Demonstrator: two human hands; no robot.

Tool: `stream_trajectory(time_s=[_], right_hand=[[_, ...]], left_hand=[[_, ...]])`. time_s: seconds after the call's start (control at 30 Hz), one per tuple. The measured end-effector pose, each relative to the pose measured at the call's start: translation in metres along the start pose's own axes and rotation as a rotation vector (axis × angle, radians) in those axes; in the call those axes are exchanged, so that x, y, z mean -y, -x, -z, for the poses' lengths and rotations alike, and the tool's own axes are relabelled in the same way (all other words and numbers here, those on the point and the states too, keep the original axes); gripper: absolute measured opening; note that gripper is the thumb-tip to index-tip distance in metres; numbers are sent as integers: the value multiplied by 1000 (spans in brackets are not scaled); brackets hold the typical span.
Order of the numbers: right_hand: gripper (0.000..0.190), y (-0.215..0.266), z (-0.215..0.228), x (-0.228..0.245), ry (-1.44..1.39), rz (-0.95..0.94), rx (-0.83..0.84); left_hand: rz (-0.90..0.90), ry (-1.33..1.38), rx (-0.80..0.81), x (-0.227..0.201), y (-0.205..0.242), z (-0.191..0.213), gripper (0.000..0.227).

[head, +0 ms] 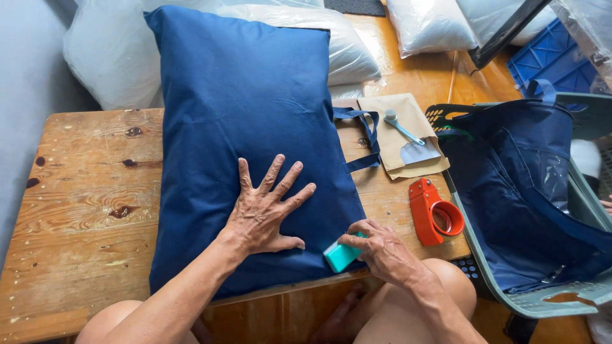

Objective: The person removes a blue pillow from a plastic bag and uses a green sponge to wipe the entire surface of the pillow. The person repeatedly rubs the sponge over the fabric, covering all sides of the pillow.

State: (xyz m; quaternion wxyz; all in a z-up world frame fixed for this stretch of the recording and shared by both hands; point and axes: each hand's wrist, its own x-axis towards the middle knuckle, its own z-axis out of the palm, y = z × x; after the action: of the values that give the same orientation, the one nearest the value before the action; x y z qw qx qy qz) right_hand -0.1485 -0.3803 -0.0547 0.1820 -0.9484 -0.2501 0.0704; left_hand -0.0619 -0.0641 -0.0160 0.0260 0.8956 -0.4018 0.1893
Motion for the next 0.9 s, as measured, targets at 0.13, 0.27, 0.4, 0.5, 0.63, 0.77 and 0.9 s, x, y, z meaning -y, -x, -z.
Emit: stream_trajectory(time_s=[0.13,0.27,0.4,0.5,0.63,0.77,0.9], right_hand=[[69,14,-2,9,35,-76,101],[64,24,-1,15,124,-156,245],[54,31,38,50,46,-258,361],[51,18,72,79,-12,-334,182],[56,-13,53,72,-238,-391,-232],[53,-62,22,79,-225,-650,-445],[46,-84,-20,71,-251,-805,-578]], left_hand=[[10,7,6,-1,1,-4,130],[19,-2,4,1,3,-8,132],[21,-2,7,2,4,-12,133],[-12,32,-56,7,3,-17,125],[5,-2,-61,8,1,-18,127],[8,-14,-71,6,2,-18,130],[1,-32,-61,6,1,-15,132]])
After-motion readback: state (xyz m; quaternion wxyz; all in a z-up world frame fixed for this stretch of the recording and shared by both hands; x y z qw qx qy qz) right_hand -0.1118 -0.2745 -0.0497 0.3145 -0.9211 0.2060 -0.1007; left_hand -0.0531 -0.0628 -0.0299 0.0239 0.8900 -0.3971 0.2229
